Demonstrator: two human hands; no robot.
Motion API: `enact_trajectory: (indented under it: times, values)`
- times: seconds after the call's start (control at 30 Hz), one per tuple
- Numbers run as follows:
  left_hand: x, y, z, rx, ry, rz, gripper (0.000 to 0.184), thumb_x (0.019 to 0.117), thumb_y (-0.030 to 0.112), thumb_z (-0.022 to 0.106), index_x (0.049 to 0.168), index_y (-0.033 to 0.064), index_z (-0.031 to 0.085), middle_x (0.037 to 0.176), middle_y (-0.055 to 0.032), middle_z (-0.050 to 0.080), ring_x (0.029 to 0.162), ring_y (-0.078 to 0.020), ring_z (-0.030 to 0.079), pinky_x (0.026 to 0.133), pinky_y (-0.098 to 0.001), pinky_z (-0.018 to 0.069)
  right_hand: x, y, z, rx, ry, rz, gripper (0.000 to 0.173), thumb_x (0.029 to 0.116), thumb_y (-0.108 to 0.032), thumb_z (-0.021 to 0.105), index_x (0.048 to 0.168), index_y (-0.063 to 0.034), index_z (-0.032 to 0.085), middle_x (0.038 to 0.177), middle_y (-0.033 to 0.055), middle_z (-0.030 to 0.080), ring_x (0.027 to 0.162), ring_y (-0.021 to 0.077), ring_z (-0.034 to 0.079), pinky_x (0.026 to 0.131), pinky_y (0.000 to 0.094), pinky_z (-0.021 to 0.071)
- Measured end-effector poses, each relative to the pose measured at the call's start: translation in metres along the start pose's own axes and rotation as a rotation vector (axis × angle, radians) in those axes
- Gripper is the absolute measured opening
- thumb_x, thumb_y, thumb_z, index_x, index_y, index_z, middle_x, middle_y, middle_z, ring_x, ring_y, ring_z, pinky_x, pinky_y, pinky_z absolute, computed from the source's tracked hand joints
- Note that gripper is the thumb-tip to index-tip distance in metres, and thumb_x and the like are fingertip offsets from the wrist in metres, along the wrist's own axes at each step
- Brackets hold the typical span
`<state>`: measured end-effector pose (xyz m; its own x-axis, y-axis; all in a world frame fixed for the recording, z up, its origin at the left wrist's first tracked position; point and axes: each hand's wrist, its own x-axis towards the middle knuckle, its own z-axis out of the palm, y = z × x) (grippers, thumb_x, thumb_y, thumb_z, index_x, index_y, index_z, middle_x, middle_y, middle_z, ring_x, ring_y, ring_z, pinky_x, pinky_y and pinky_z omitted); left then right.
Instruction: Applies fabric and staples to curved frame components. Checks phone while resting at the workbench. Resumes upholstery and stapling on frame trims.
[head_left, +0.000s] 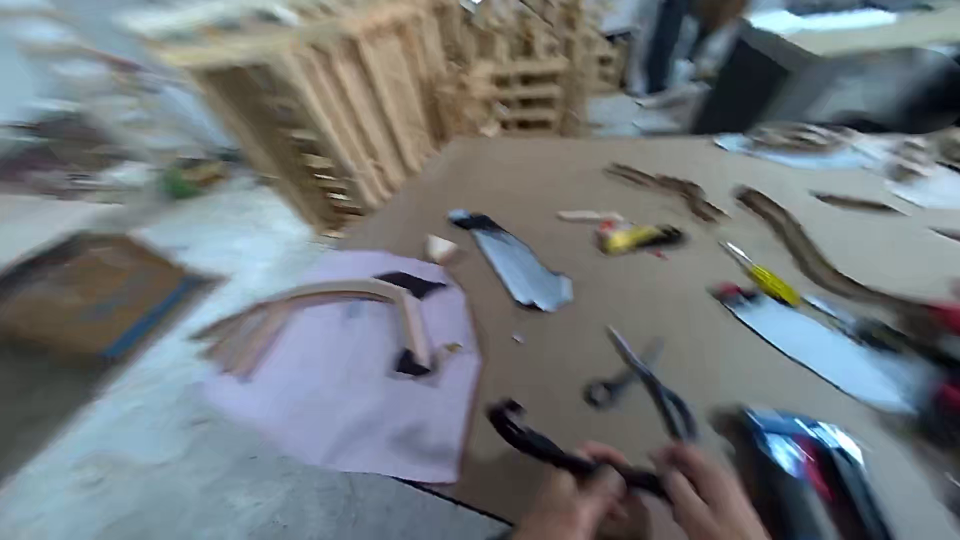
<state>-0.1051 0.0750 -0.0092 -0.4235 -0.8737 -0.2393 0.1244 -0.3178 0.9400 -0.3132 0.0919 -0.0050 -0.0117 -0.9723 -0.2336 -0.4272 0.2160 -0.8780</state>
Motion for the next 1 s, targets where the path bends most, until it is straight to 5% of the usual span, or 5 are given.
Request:
enact_trajectory:
  times: [0.23,0.4,0.5,0.63,1.0]
  values:
    - [0.003,-0.052,-0.006,0.183,-0.197,-0.535,0.038,0.109,0.022,0.04,0.139,-0.0001,0.047,0.113,-0.0126,0.073,0.093,-0.0229,0.075,0.082,-0.0406,0.0631,0.004,0.038,-0.009,-0.365,-0.148,0.424,0.045,0.1064,-0.039,0.044,0.139,-0.0123,0.057,0.093,0.0128,0.071,0.088,0.0305,0.071,0.084,0.053,0.0562]
    - [-0.003,-0.056,0.004,0.989,-0.1,0.245,0.032,0.1041,0.029,0.052,0.113,0.0087,0.074,0.095,-0.0021,0.075,0.087,-0.0139,0.072,0.078,-0.0361,0.0613,-0.054,0.035,-0.065,-0.642,0.404,0.34,0.043,0.103,-0.04,0.051,0.132,-0.012,0.066,0.074,0.0081,0.069,0.063,0.0293,0.067,0.058,0.0575,0.0544]
    - [0.015,-0.07,0.01,1.146,-0.092,0.666,0.023,0.1025,0.024,0.056,0.106,0.0176,0.077,0.105,-0.0022,0.075,0.103,-0.0199,0.069,0.09,-0.0393,0.0565,-0.067,0.059,-0.075,-0.734,0.564,0.297,0.046,0.098,-0.037,0.057,0.132,-0.0069,0.063,0.099,0.0129,0.07,0.082,0.0316,0.069,0.069,0.0573,0.0561]
    - [0.033,-0.096,0.023,1.199,-0.18,0.725,0.024,0.0998,0.014,0.057,0.114,0.0186,0.076,0.114,0.0004,0.074,0.108,-0.0183,0.068,0.094,-0.0388,0.0542,-0.055,0.084,-0.055,-0.686,0.506,0.391,0.066,0.0909,-0.042,0.069,0.144,-0.0074,0.055,0.133,0.0229,0.06,0.11,0.042,0.065,0.085,0.0628,0.0547]
    - [0.05,-0.103,0.032,1.279,-0.221,0.675,0.033,0.0917,0.006,0.058,0.116,0.0192,0.077,0.108,-0.0003,0.073,0.101,-0.0199,0.067,0.085,-0.0379,0.0529,-0.034,0.11,-0.041,-0.66,0.603,0.385,0.078,0.0846,-0.032,0.068,0.155,-0.0106,0.041,0.125,0.0225,0.059,0.109,0.0419,0.061,0.082,0.0605,0.0527]
